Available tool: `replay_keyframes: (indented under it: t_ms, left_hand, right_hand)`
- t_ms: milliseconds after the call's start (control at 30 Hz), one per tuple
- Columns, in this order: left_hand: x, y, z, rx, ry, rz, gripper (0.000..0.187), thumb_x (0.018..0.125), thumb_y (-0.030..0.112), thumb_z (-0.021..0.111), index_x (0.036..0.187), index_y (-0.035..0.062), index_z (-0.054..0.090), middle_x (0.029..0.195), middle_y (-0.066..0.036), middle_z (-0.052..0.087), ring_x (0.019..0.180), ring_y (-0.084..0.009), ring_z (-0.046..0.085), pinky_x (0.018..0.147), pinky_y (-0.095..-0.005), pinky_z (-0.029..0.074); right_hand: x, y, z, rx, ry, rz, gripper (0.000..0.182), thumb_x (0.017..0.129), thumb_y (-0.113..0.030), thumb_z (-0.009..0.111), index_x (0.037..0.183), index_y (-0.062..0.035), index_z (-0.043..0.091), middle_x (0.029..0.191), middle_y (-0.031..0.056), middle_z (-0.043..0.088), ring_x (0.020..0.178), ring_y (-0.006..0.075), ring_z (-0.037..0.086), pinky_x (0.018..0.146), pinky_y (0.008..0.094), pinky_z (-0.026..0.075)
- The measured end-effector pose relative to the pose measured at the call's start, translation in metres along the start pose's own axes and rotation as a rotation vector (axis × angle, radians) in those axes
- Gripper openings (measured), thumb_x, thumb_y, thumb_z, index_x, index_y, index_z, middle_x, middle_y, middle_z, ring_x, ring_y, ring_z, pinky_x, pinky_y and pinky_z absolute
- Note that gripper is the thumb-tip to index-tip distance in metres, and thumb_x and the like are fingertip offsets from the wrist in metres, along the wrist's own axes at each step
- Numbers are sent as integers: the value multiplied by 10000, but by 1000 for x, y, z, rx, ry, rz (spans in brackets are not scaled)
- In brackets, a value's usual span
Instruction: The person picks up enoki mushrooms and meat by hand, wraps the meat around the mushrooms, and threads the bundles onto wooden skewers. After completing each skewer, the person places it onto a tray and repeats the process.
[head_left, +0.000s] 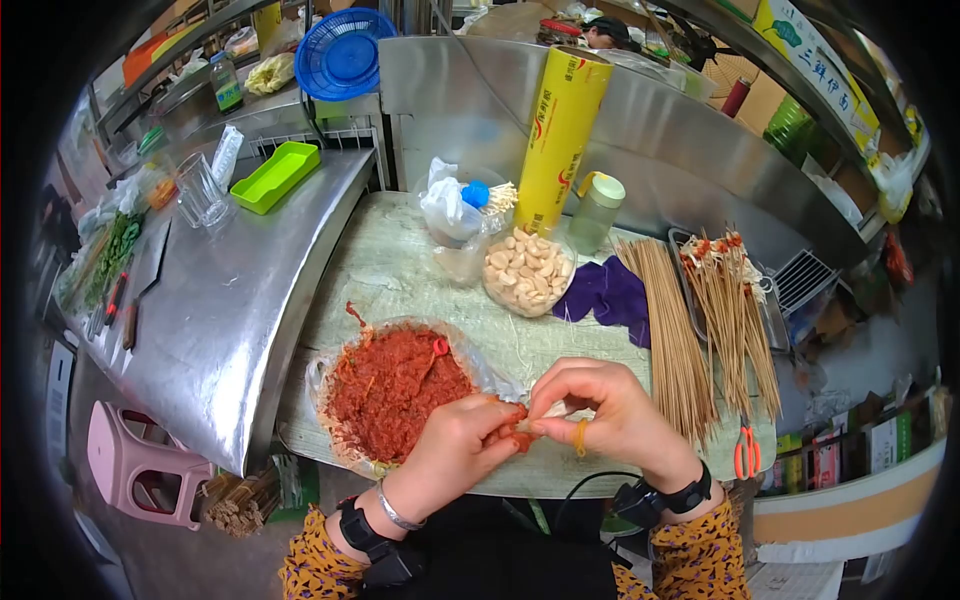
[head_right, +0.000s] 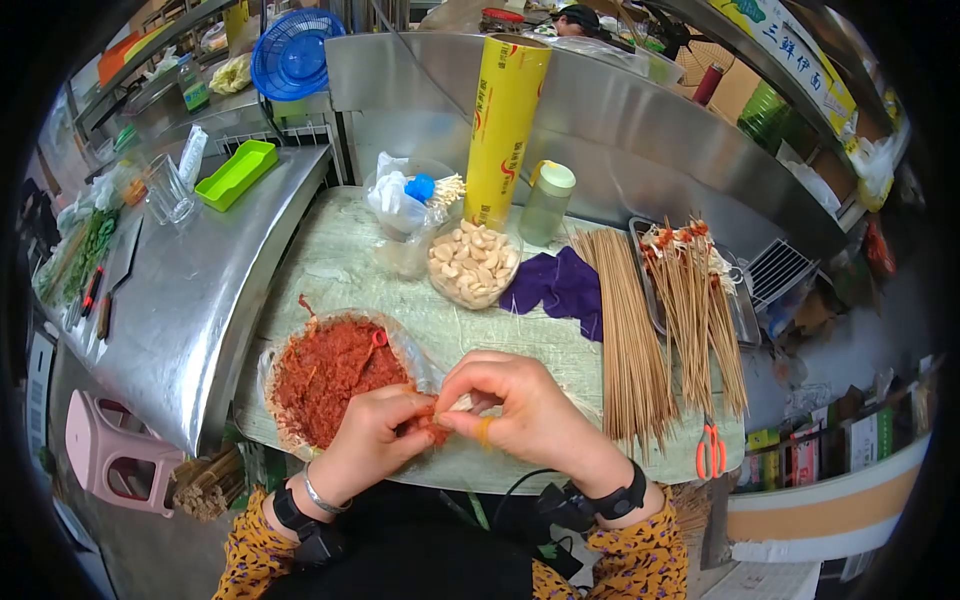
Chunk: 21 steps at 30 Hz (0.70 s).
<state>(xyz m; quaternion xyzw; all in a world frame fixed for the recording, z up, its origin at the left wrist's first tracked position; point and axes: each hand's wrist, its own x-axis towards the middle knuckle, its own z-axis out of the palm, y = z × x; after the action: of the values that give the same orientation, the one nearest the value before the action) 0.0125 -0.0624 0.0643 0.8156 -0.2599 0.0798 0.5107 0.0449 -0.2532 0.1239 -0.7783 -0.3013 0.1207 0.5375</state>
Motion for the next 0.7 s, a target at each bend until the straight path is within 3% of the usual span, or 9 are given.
replay_keyframes:
  t_ms: [133, 200, 233, 300, 400, 467, 567, 633, 700]
  left_hand:
    - [-4, 1, -4, 33, 9, -99, 230, 717, -33, 647, 942, -3, 611, 720, -60, 584, 642, -106, 589, 535, -249, 456]
    - [-10, -6, -1, -613, 82, -431, 219, 762, -57, 594, 979, -28, 586, 805, -61, 620, 714, -103, 608, 595, -231, 488]
    - [-10, -5, -1, -606, 82, -432, 219, 762, -57, 594, 979, -28, 586, 805, -61, 620, 714, -103, 608, 595, -231, 488]
    - [-9, 1, 0, -936, 176, -476, 226, 798, -68, 545, 1023, -44, 554, 909, -66, 623, 795, -110, 611, 672, -224, 503]
    - [-17, -15, -6, -932, 50, -485, 247, 809, -75, 521, 1053, -41, 537, 964, -65, 616, 831, -109, 607, 702, -225, 499]
    - [-22, -20, -1, -899, 123, -473, 259, 809, -76, 518, 1065, -39, 530, 975, -67, 614, 847, -109, 603, 712, -226, 499]
    - [-21, -16, 1, -894, 220, -456, 244, 803, -64, 533, 1044, -29, 537, 978, -58, 605, 860, -96, 586, 725, -214, 481]
    - [-21, -14, 1, -920, 246, -458, 218, 796, -51, 551, 1012, -22, 551, 971, -47, 598, 856, -83, 572, 728, -202, 463]
    - [-23, -13, 2, -884, 258, -419, 238, 787, -65, 534, 1020, -17, 532, 945, -35, 587, 863, -85, 568, 733, -208, 463]
  right_hand:
    - [-9, 21, 10, 120, 101, 59, 105, 729, -6, 682, 809, -45, 628, 842, 24, 606, 717, 101, 553, 627, 231, 453]
    - [-10, 37, 21, 184, 237, -59, 123, 712, 9, 689, 805, -47, 631, 855, 43, 621, 760, 134, 587, 660, 240, 469]
    - [-11, 41, 24, 190, 238, -63, 123, 712, 9, 689, 805, -47, 631, 855, 43, 621, 760, 134, 587, 660, 240, 469]
    - [-9, 41, 33, -25, 273, -166, 139, 696, 20, 695, 799, -47, 632, 845, 58, 627, 794, 173, 610, 684, 261, 483]
    - [-5, 41, 36, -102, 271, -205, 168, 680, 7, 711, 817, -48, 630, 838, 59, 625, 854, 194, 601, 736, 275, 474]
    - [-2, 39, 41, -175, 255, -253, 204, 679, 0, 716, 858, -47, 629, 854, 56, 623, 880, 198, 596, 759, 277, 468]
    - [0, 36, 56, 18, 440, -88, 280, 713, -29, 715, 971, -40, 608, 910, 42, 613, 914, 179, 581, 788, 266, 456]
    - [-4, 52, 62, 652, 245, 74, 319, 756, -36, 691, 1053, -23, 574, 952, 35, 593, 902, 155, 577, 783, 256, 459]
    - [-7, 60, 61, 733, 218, 136, 281, 768, -28, 678, 1031, -17, 579, 945, 35, 589, 891, 144, 575, 779, 254, 461]
